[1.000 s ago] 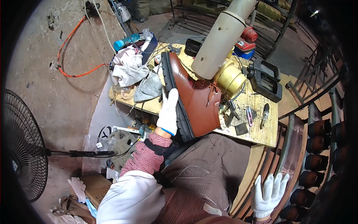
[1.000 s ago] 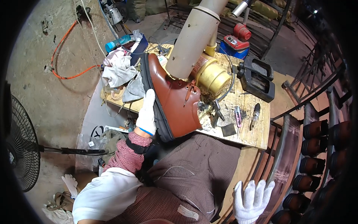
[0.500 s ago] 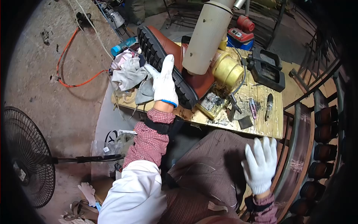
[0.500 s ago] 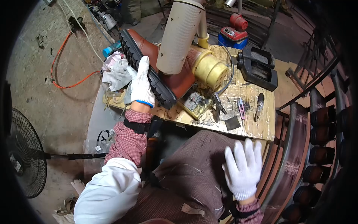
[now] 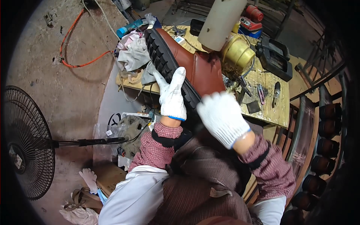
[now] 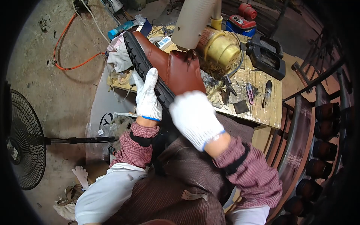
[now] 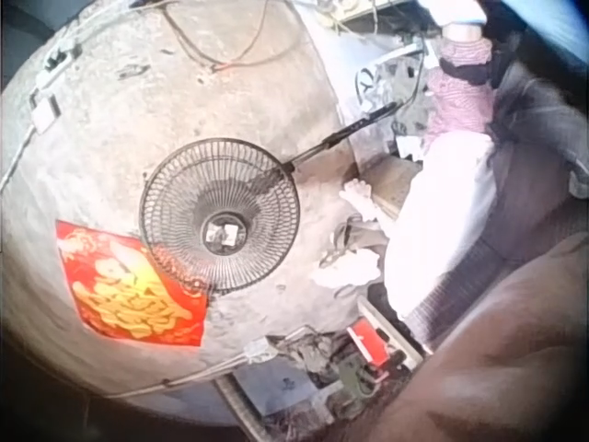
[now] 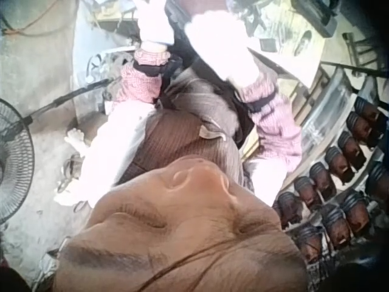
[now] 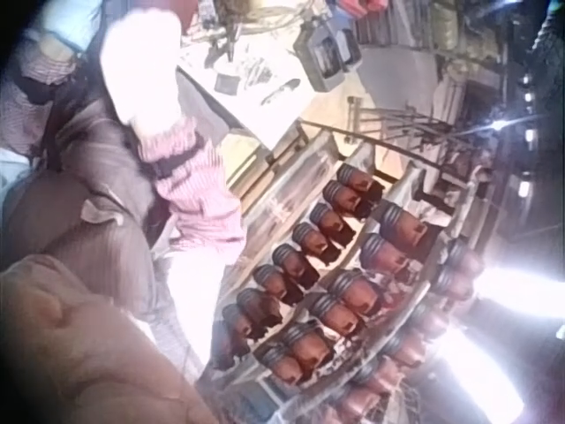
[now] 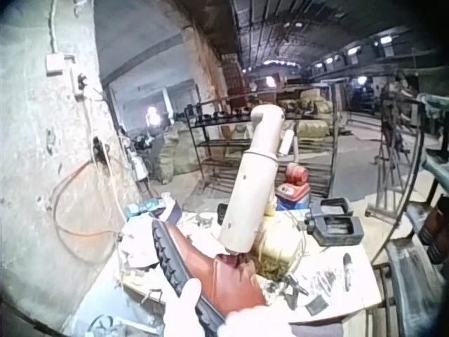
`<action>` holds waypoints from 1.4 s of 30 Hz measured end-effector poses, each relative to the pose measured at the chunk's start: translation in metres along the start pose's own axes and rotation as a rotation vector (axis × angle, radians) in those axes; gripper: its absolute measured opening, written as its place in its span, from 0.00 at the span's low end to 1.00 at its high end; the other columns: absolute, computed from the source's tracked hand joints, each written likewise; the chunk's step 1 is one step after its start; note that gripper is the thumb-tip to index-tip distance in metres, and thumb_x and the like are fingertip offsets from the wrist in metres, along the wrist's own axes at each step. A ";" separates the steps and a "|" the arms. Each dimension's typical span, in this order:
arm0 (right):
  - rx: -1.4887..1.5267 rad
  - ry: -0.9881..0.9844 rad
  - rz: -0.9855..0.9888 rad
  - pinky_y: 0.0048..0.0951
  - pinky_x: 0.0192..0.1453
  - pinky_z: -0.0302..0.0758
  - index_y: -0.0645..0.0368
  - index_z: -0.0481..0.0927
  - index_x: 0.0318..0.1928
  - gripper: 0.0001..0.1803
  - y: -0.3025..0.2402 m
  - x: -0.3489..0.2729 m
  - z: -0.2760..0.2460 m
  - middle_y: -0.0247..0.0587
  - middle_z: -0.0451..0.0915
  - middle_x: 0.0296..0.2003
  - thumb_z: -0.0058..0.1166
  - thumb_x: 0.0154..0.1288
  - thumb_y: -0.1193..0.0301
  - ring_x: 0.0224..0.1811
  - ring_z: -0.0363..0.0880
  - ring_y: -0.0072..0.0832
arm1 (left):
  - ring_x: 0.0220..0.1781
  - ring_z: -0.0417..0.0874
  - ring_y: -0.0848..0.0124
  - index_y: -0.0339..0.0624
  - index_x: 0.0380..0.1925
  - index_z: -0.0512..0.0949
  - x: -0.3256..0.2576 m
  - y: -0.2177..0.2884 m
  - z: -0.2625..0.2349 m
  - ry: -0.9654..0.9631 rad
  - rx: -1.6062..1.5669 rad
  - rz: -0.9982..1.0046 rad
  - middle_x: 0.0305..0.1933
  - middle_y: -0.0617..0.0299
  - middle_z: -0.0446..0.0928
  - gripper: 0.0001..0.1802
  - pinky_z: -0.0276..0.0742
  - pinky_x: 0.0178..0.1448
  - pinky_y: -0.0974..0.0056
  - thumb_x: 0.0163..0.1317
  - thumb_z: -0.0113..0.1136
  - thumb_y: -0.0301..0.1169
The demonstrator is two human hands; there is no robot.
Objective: Polishing and finishing a pair of brown leather shoes at a manufacturing workstation.
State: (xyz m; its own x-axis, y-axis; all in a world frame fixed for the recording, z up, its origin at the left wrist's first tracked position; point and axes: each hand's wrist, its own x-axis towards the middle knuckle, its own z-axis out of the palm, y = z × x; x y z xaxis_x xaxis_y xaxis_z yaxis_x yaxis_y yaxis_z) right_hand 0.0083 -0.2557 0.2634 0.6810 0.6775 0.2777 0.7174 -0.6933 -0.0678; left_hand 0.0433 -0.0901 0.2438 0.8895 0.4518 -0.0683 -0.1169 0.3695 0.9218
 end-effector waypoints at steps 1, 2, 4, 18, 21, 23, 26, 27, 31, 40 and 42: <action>-0.059 -0.325 0.058 0.42 0.47 0.84 0.53 0.92 0.35 0.08 -0.002 -0.023 0.007 0.45 0.89 0.36 0.60 0.61 0.71 0.42 0.90 0.42 | 0.72 0.72 0.65 0.40 0.87 0.35 0.006 0.002 -0.002 0.030 0.068 0.021 0.78 0.52 0.65 0.64 0.67 0.77 0.61 0.68 0.75 0.42; -0.074 -0.761 -0.038 0.44 0.46 0.85 0.54 0.93 0.36 0.09 0.003 -0.050 0.011 0.47 0.91 0.37 0.61 0.63 0.69 0.44 0.91 0.44 | 0.69 0.75 0.63 0.44 0.87 0.35 0.015 0.006 -0.008 -0.020 -0.010 0.030 0.79 0.53 0.63 0.64 0.73 0.73 0.57 0.68 0.75 0.43; 0.108 -1.133 0.041 0.45 0.45 0.85 0.52 0.93 0.37 0.11 0.008 -0.108 0.022 0.46 0.91 0.36 0.63 0.63 0.63 0.42 0.91 0.47 | 0.65 0.79 0.60 0.48 0.87 0.35 0.032 0.006 -0.023 -0.042 -0.094 -0.032 0.77 0.54 0.66 0.65 0.82 0.64 0.52 0.68 0.75 0.44; 0.401 -0.121 0.874 0.49 0.50 0.82 0.57 0.88 0.43 0.12 -0.037 -0.249 0.017 0.51 0.89 0.42 0.69 0.58 0.68 0.44 0.87 0.52 | 0.73 0.78 0.51 0.42 0.80 0.63 0.010 -0.174 -0.125 -0.697 -0.658 -0.701 0.75 0.45 0.73 0.54 0.75 0.77 0.43 0.64 0.69 0.64; 0.408 -0.068 0.849 0.49 0.52 0.82 0.57 0.88 0.46 0.15 -0.032 -0.239 0.016 0.52 0.89 0.45 0.69 0.57 0.68 0.46 0.87 0.52 | 0.74 0.77 0.52 0.40 0.78 0.65 0.026 -0.180 -0.140 -0.604 -0.312 -0.713 0.76 0.48 0.74 0.57 0.73 0.80 0.43 0.61 0.69 0.69; 0.385 -0.013 0.823 0.48 0.53 0.82 0.58 0.88 0.47 0.17 -0.029 -0.230 0.018 0.51 0.89 0.46 0.70 0.57 0.68 0.47 0.87 0.52 | 0.75 0.77 0.52 0.38 0.79 0.64 0.035 -0.175 -0.140 -0.653 -0.203 -0.613 0.77 0.49 0.72 0.61 0.72 0.81 0.44 0.59 0.67 0.72; 0.399 0.022 0.770 0.47 0.58 0.82 0.59 0.88 0.49 0.18 -0.019 -0.220 0.026 0.53 0.88 0.49 0.69 0.56 0.72 0.51 0.87 0.52 | 0.75 0.76 0.53 0.38 0.79 0.64 0.040 -0.159 -0.132 -0.611 -0.180 -0.612 0.77 0.50 0.72 0.62 0.72 0.81 0.46 0.58 0.64 0.75; 0.409 0.033 0.737 0.47 0.59 0.82 0.60 0.88 0.50 0.19 -0.011 -0.219 0.028 0.54 0.88 0.50 0.68 0.55 0.73 0.52 0.87 0.52 | 0.75 0.76 0.53 0.38 0.79 0.64 0.040 -0.153 -0.129 -0.554 -0.075 -0.593 0.77 0.50 0.73 0.62 0.71 0.81 0.46 0.58 0.64 0.75; 0.244 0.308 0.905 0.43 0.73 0.76 0.64 0.82 0.66 0.27 0.050 -0.215 0.041 0.54 0.85 0.62 0.64 0.65 0.75 0.65 0.83 0.49 | 0.76 0.75 0.51 0.39 0.79 0.64 0.026 -0.128 -0.127 -0.473 -0.057 -0.653 0.78 0.50 0.72 0.64 0.69 0.82 0.45 0.56 0.64 0.76; -0.209 -0.024 1.261 0.49 0.48 0.84 0.61 0.69 0.77 0.39 0.219 -0.172 0.111 0.54 0.88 0.44 0.59 0.73 0.54 0.45 0.89 0.50 | 0.71 0.79 0.61 0.34 0.76 0.68 -0.033 -0.102 -0.080 -0.595 0.166 -1.145 0.73 0.50 0.76 0.37 0.73 0.79 0.57 0.85 0.43 0.56; -0.301 -0.093 1.243 0.49 0.41 0.84 0.61 0.73 0.74 0.32 0.238 -0.169 0.115 0.51 0.89 0.39 0.53 0.76 0.58 0.41 0.91 0.45 | 0.70 0.80 0.60 0.35 0.76 0.67 -0.033 -0.099 -0.064 -0.662 0.221 -1.186 0.73 0.50 0.76 0.40 0.73 0.78 0.56 0.84 0.42 0.59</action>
State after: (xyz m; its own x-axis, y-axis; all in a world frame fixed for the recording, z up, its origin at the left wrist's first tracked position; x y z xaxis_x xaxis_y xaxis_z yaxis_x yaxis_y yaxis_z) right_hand 0.0811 -0.5067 0.0898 0.8823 -0.4565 0.1152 -0.4585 -0.8887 -0.0101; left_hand -0.0029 -0.0896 0.1301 0.4555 -0.5316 -0.7141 0.8698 0.0949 0.4842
